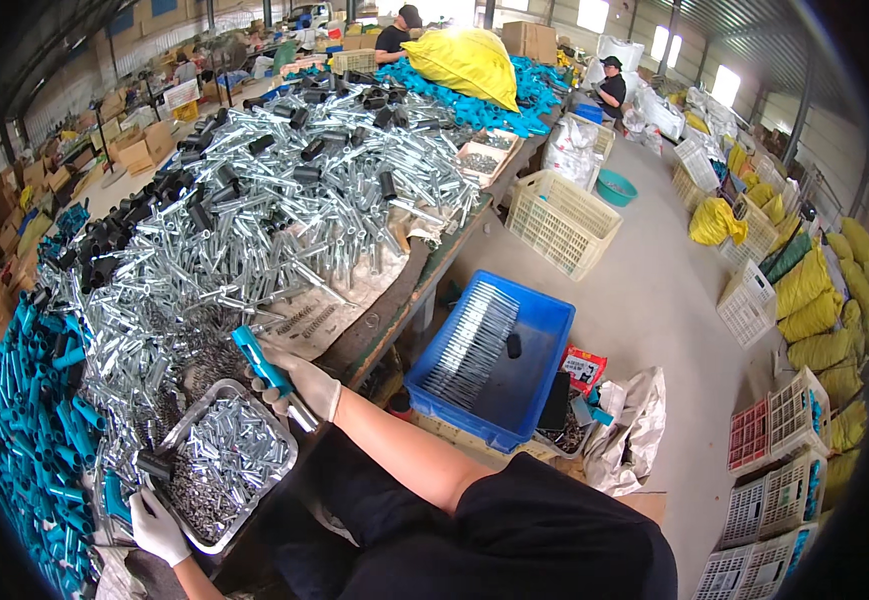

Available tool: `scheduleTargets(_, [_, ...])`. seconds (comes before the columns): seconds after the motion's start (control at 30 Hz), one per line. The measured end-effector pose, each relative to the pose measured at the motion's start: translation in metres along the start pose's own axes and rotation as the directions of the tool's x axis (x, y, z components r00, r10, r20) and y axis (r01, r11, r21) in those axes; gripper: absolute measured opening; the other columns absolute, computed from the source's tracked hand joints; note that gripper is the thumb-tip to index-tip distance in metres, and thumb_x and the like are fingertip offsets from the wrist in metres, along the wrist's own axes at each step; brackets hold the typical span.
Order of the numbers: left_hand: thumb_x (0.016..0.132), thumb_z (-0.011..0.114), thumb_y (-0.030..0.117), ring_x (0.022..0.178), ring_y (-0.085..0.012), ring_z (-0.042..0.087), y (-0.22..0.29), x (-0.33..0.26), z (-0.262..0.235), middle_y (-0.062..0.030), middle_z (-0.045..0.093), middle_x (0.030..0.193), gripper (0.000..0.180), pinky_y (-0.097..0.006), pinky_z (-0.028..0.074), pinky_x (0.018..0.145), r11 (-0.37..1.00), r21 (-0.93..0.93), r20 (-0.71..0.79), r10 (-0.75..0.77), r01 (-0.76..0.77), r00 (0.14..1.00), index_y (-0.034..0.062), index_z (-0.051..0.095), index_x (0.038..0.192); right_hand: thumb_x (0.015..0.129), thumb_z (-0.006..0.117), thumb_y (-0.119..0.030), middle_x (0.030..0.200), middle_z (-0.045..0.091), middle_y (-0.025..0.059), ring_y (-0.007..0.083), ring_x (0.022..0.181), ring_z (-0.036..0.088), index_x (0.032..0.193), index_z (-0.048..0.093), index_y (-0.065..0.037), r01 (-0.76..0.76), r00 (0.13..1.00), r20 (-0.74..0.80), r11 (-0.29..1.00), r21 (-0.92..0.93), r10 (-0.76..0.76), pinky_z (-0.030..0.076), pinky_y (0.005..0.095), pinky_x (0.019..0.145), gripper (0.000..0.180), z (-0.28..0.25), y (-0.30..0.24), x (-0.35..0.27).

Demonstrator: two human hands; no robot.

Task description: The person assembles tools by fitting metal pins and rods into metal sleeves, sliding plastic casings over the metal components, and attaching handles by hand.

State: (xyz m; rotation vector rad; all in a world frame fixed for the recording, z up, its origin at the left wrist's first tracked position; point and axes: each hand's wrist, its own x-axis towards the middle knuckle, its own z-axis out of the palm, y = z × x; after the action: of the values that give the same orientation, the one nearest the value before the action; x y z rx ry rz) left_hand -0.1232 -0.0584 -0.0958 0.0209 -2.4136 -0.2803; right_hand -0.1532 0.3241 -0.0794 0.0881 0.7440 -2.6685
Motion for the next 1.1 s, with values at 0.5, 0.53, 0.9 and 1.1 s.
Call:
scheduleTargets(0.5, [0.097,0.056,0.022,0.068,-0.0354,0.064,0.0,-0.002,-0.002,-0.0167,0.067,0.082,0.02,-0.042,0.048,0.057,1.0,-0.009,-0.003,-0.015,0.015,1.0,0.0037,0.064,0.093,0.098,0.053,-0.043,0.082,0.055,0.0039,0.0062,0.054,0.048,0.107,0.052,-0.007,0.03,0.999,0.014,0.999,-0.028,-0.029,0.038,0.0172,0.042,0.037,0.007,0.001,-0.005])
scheduleTargets(0.53, [0.097,0.055,0.022,0.069,-0.0353,0.064,-0.003,-0.002,0.0,-0.0163,0.067,0.082,0.02,-0.041,0.048,0.058,1.0,0.007,0.0,-0.018,0.018,1.0,0.0042,0.064,0.093,0.098,0.053,-0.043,0.082,0.055,0.0039,0.0062,0.054,0.048,0.107,0.052,-0.007,0.03,0.999,0.016,0.999,-0.028,-0.03,0.038,0.0172,0.042,0.037,0.008,0.0,-0.004])
scheduleTargets(0.9, [0.097,0.057,0.02,0.069,-0.0336,0.066,-0.007,-0.002,0.002,-0.015,0.069,0.085,0.018,-0.04,0.05,0.059,1.0,0.012,0.025,-0.013,0.013,1.0,0.0052,0.066,0.098,0.098,0.053,-0.043,0.082,0.055,0.0038,0.0065,0.057,0.048,0.108,0.052,-0.006,0.018,0.999,0.052,1.0,-0.015,-0.017,0.038,0.0172,0.042,0.038,0.004,0.0,-0.002])
scheduleTargets(1.1, [0.097,0.056,0.021,0.069,-0.0334,0.065,-0.003,-0.001,0.001,-0.0148,0.069,0.084,0.019,-0.04,0.049,0.059,0.999,0.013,0.025,-0.032,0.031,0.999,0.0055,0.066,0.098,0.098,0.053,-0.042,0.082,0.055,0.0042,0.007,0.057,0.048,0.109,0.052,-0.007,0.005,0.999,0.037,1.0,-0.009,-0.005,0.038,0.0176,0.042,0.037,0.006,-0.002,-0.004])
